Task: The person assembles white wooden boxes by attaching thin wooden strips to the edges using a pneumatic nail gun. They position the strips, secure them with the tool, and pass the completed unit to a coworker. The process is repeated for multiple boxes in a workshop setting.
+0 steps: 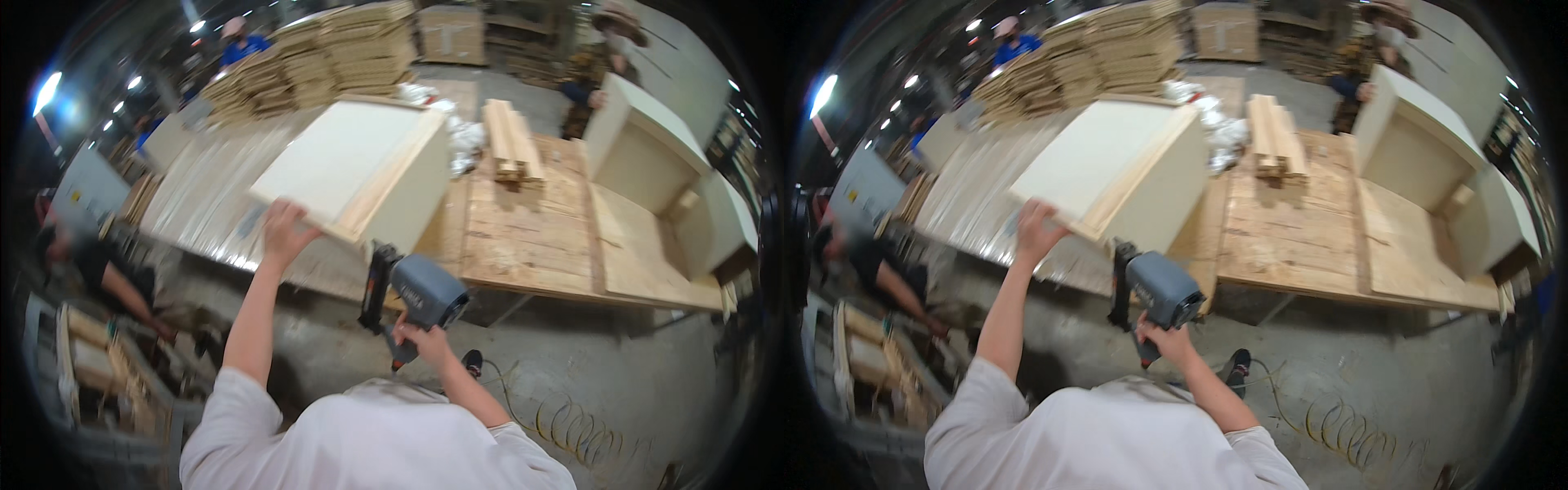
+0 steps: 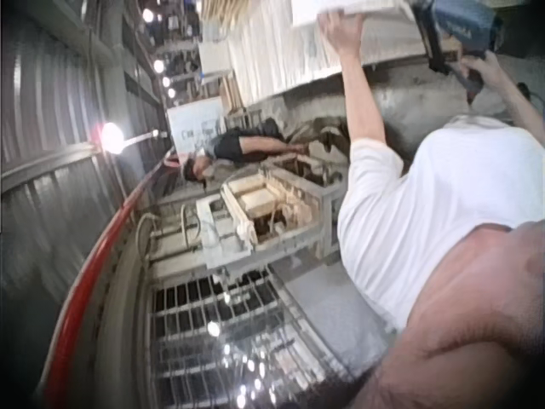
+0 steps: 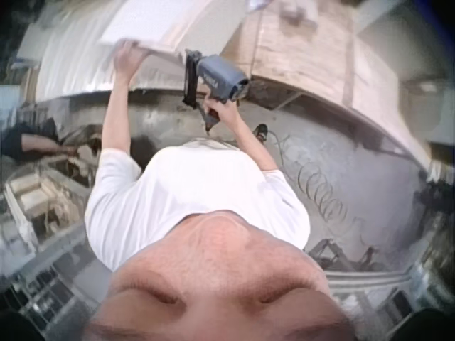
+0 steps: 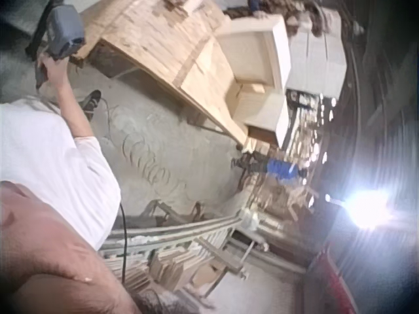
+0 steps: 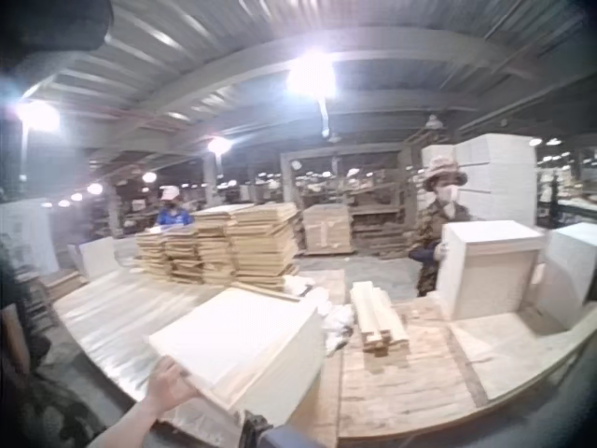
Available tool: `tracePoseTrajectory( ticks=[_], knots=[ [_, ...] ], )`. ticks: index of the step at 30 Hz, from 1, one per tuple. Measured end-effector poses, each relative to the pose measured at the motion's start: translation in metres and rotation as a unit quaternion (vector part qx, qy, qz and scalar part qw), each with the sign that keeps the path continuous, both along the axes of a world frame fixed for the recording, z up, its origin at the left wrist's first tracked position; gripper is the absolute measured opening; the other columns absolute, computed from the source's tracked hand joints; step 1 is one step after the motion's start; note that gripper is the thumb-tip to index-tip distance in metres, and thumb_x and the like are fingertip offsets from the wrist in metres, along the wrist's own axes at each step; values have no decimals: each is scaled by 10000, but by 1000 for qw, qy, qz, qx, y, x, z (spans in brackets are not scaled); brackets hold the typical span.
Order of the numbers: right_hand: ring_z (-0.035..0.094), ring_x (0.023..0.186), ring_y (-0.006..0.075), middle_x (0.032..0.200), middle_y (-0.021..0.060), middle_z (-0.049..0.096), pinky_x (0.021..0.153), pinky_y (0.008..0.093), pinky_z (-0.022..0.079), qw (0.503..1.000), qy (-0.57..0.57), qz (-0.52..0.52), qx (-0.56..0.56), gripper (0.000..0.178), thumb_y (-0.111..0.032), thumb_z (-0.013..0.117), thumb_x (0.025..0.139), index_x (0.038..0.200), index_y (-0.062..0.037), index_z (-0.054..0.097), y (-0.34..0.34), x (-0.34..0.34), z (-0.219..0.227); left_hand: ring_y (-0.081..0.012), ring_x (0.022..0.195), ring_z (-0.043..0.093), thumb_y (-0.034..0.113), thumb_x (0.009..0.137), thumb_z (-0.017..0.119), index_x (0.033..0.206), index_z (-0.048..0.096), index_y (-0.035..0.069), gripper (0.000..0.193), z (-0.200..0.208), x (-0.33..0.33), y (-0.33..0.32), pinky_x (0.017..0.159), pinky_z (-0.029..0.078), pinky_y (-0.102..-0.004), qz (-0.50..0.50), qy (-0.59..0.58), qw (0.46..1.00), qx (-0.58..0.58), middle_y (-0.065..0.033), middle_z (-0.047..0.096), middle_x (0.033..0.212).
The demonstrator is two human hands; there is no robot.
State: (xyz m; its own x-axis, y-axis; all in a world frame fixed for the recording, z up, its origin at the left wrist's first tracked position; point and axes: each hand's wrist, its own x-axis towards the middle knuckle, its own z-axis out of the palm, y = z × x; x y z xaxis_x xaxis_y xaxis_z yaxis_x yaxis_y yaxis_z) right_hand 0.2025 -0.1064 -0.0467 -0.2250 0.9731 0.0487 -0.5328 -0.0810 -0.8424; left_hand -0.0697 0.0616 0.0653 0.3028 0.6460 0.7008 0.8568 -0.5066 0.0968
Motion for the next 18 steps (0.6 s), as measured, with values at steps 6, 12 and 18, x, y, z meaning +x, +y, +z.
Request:
tracePoseTrajectory(
  ticks=[6, 12, 18],
  knots=[
    [570, 615, 140, 696, 51, 571, 574, 283, 468, 995, -5, -98, 26, 58, -6, 605, 836, 863, -11, 554, -9, 25, 2, -270, 894, 509, 375, 522, 841, 818, 554, 89, 502, -25, 27, -46, 875, 354, -410, 155, -67, 984, 62, -42, 537, 834],
    [568, 625, 132, 734, 44, 577, 582, 289, 473, 973, -75, -209, 66, 78, 21, 604, 834, 874, -20, 551, -8, 31, 14, -235, 936, 486, 383, 699, 752, 875, 545, 149, 358, -20, 127, -23, 859, 318, -418, 122, -67, 986, 93, -20, 520, 910],
    [568, 648, 128, 745, 39, 576, 582, 287, 467, 968, -108, -210, 82, 89, 23, 608, 834, 883, -24, 550, -3, 20, 6, -208, 1009, 487, 215, 809, 665, 1115, 589, 150, 322, -33, 111, -20, 906, 318, -390, -12, -38, 994, 100, 0, 547, 1050]
  ],
)
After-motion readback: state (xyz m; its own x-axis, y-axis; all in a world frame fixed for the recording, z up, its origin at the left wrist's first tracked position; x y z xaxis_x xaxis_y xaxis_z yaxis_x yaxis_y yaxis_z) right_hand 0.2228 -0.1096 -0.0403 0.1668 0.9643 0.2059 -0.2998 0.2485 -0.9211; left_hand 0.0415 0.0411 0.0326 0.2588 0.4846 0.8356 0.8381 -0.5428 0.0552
